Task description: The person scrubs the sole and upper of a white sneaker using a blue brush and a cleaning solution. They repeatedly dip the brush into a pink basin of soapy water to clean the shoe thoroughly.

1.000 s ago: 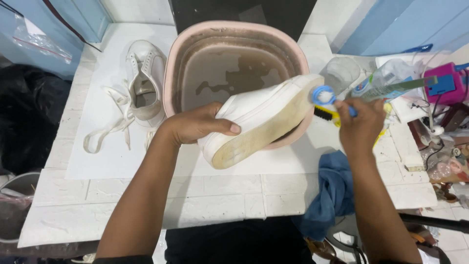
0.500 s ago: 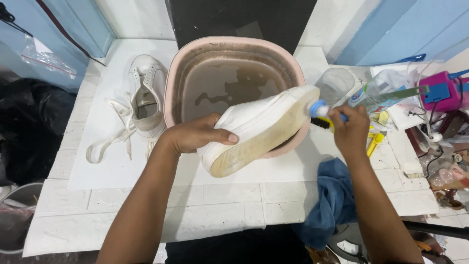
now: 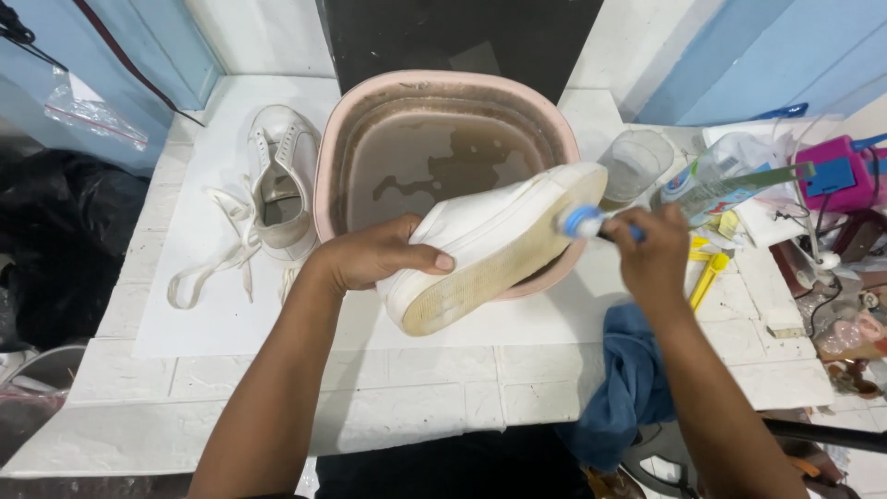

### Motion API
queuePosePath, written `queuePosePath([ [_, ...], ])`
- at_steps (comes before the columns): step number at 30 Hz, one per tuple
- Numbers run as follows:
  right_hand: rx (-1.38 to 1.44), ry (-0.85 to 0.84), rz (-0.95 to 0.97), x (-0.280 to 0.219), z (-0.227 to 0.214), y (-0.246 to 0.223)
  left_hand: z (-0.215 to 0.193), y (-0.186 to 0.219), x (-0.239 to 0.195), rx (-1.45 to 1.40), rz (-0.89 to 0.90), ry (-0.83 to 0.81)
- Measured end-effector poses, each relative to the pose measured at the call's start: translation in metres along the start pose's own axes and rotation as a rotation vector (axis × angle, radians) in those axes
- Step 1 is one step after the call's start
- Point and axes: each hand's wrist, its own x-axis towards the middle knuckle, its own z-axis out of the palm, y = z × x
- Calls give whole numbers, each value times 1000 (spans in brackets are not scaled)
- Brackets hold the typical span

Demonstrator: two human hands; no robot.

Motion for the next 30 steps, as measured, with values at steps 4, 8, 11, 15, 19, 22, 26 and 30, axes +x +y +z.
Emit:
queuePosePath([
  [4,51,11,180,21,-6,7,-4,3,0,-25,0,27],
  [8,1,-9,26,6,-12,-72,-4,-4,-1,-23,16,22],
  [11,-74,-21,-141,3,-20,-82,1,-3,-1,-26,19,21],
  [15,-24,52,90,18,-28,-57,2,21,-12,84,-192,-66],
  [19,-172,-102,164,0,-33,-101,4,25,-14,136,-219,-48],
  [22,-172,-113,4,2,-38,-94,3,23,-15,134,-170,-75],
  [26,-341,-43,127,4,-50,-85,6,25,-18,145,-190,-59],
  [30,-515,-152,-49,1,-60,-119,3,23,-17,144,-109,-124],
])
